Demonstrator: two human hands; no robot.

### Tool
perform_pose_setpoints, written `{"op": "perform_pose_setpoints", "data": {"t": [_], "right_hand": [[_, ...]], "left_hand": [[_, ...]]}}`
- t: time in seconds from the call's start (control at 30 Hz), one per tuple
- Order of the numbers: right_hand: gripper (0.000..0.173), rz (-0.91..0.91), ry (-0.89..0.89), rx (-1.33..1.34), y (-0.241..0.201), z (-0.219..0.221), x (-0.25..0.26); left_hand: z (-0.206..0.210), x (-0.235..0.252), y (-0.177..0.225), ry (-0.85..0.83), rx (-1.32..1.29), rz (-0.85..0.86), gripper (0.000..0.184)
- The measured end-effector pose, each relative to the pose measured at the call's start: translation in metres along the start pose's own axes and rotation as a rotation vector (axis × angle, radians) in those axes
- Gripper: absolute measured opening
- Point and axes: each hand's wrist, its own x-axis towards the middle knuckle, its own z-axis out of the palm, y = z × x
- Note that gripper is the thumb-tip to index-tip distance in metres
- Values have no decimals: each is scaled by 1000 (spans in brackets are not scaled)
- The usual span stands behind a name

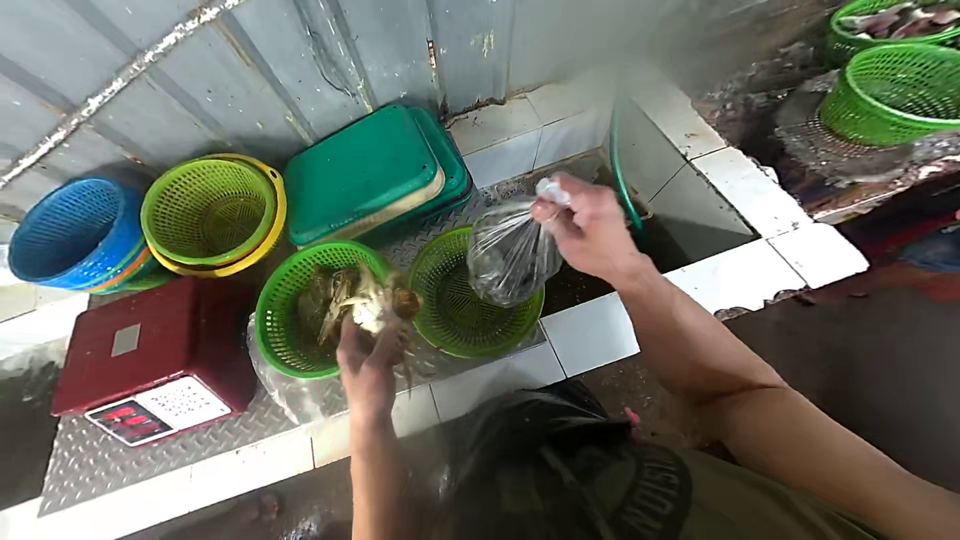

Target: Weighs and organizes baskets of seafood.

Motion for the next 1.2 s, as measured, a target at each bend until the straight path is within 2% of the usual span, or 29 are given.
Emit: {"op": "perform_pose_setpoints", "data": {"t": [0.17, 0.27, 0.37, 0.5, 0.6, 0.73, 0.87, 0.93, 1.1, 1.2], "right_hand": [[22, -33, 2, -239, -3, -60, -18], [25, -60, -40, -352, 11, -73, -36], [30, 35, -22, -348, 29, -78, -58], [40, 196, 39, -256, 42, -78, -78], [40, 124, 55, -238, 41, -71, -79], [28, -100, 45, -225, 29, -51, -60], [21, -184, 121, -158, 17, -10, -33], [16, -187, 98, -94, 24, 17, -30], [16, -150, -161, -67, 51, 95, -45], [17, -112, -505, -99, 53, 124, -58]], "left_hand": [[61, 27, -41, -193, 181, -113, 53], [79, 40, -67, -199, 301, -170, 57], [82, 44, -81, -188, 329, -207, 58], [76, 39, -74, -132, 97, -288, 55], [66, 36, -51, -25, -99, -256, 47], [38, 34, -14, 117, -171, -139, 46], [8, 30, 20, 226, -131, -33, 44], [-2, 22, 26, 283, -114, 27, 44], [-14, 5, 23, 372, -163, 65, 38], [-13, 0, 18, 368, -172, 45, 37]]}}
